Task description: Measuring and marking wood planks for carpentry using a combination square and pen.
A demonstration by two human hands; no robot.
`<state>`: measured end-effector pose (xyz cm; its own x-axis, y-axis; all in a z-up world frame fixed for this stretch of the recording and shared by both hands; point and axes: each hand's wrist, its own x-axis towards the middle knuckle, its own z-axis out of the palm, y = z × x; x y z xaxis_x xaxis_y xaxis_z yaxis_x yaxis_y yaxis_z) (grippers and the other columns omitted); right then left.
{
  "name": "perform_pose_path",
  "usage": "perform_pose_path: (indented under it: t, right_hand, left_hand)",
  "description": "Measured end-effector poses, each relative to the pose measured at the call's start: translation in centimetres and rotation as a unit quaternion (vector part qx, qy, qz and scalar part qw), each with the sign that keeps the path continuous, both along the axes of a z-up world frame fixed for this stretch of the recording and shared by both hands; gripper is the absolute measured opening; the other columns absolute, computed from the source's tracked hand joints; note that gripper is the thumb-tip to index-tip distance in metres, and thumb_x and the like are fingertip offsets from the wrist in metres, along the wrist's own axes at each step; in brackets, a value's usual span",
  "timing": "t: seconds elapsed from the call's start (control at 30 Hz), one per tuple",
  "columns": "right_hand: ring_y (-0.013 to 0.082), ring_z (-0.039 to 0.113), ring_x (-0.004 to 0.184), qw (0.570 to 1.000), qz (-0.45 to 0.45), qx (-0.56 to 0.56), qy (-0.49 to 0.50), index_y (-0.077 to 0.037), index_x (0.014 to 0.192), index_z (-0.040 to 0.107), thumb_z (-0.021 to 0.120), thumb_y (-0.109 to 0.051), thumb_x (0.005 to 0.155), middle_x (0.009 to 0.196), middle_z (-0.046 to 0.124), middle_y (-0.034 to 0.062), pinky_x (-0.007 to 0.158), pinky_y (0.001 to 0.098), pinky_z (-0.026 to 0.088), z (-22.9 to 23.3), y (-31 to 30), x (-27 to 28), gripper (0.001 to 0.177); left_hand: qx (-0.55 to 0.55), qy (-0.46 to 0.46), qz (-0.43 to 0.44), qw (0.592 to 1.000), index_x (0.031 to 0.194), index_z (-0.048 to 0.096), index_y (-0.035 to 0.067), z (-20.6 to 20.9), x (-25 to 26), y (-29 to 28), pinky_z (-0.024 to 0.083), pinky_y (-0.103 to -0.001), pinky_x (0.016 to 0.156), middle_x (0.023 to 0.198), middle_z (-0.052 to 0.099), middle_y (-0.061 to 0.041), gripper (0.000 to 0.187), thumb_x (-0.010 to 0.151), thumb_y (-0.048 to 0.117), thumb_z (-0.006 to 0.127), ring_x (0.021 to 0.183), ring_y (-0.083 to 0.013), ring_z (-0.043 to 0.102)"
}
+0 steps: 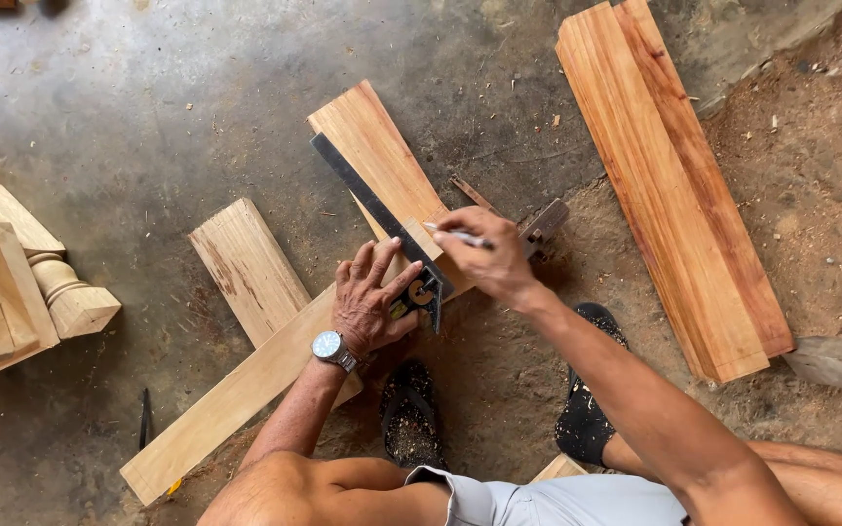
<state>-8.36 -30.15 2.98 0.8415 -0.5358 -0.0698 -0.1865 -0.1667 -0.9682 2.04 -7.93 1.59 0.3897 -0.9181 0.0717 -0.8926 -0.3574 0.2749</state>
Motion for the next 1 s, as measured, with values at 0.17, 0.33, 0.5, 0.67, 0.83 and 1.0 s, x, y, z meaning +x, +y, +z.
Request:
perform_pose_path:
  t: [0.17, 0.33, 0.5, 0.67, 0.83, 1.0]
  right_hand:
    - [0.0178, 0.075, 0.099, 0.986, 0.109, -0.098, -0.079, -0.006, 0.106, 0.077, 0.068, -0.009, 0.094, 0.111, 0.078, 0.0115, 0.088, 0.0308, 0.063, -1.4, 1.1, 3.0, 0.016]
    - [0.0183, 0.076, 0.095, 0.985, 0.168, -0.039, 0.008, -0.01, 0.107, 0.078, 0.066, -0.008, 0.092, 0.111, 0.078, 0.0101, 0.085, 0.0328, 0.063, -0.2, -0.1, 2.8, 0.019]
    - [0.0152, 0.075, 0.077, 0.954, 0.244, -0.043, 0.167, -0.016, 0.106, 0.079, 0.06, -0.011, 0.093, 0.099, 0.082, 0.0052, 0.07, 0.0348, 0.066, 1.2, -1.8, -1.8, 0.023]
    - [0.017, 0.068, 0.073, 0.887, 0.321, -0.193, 0.271, -0.004, 0.092, 0.076, 0.071, -0.035, 0.094, 0.083, 0.073, 0.0092, 0.073, 0.0386, 0.059, -0.7, -2.2, -5.5, 0.031]
    - [0.0192, 0.067, 0.075, 0.926, 0.199, -0.048, 0.317, -0.007, 0.1, 0.068, 0.058, -0.039, 0.102, 0.081, 0.071, 0.0057, 0.071, 0.0387, 0.059, -2.6, -0.2, -5.5, 0.034]
    - [0.0217, 0.072, 0.085, 0.939, 0.199, -0.025, 0.277, -0.009, 0.11, 0.068, 0.057, -0.036, 0.1, 0.091, 0.074, 0.0095, 0.078, 0.0407, 0.059, -5.2, 2.1, -6.3, 0.031]
  left_hand:
    - [-0.002, -0.005, -0.007, 1.0, 0.142, 0.059, 0.032, 0.3, 0.0, 0.1, 0.034, -0.055, 0.106, 0.159, 0.04, -0.009, 0.083, 0.063, 0.046, 0.081, 0.14, -0.0399, 0.038]
    - [0.002, 0.001, -0.002, 1.0, 0.141, 0.06, 0.032, 0.5, -0.1, 0.0, 0.033, -0.054, 0.107, 0.158, 0.039, -0.008, 0.082, 0.063, 0.046, 0.08, 0.141, -0.0388, 0.038]
    - [0.005, -0.006, 0.0, 1.0, 0.141, 0.06, 0.033, -0.2, -0.1, 0.1, 0.033, -0.053, 0.108, 0.159, 0.038, -0.008, 0.082, 0.063, 0.046, 0.08, 0.141, -0.0381, 0.037]
    - [-0.036, -0.033, 0.005, 0.999, 0.136, 0.06, 0.027, 0.1, -0.8, -0.2, 0.031, -0.057, 0.107, 0.152, 0.043, -0.014, 0.083, 0.059, 0.049, 0.083, 0.137, -0.0404, 0.039]
    - [0.039, 0.035, 0.057, 0.997, 0.126, 0.058, 0.013, -1.4, -0.3, 3.8, 0.048, -0.043, 0.08, 0.114, 0.06, -0.013, 0.042, 0.089, 0.029, 0.07, 0.095, -0.0278, 0.056]
    - [-0.009, -0.047, 0.023, 0.999, 0.125, 0.057, 0.01, 0.2, 6.9, 9.1, 0.053, -0.032, 0.055, 0.099, 0.063, -0.011, 0.031, 0.097, 0.02, 0.066, 0.072, -0.02, 0.06]
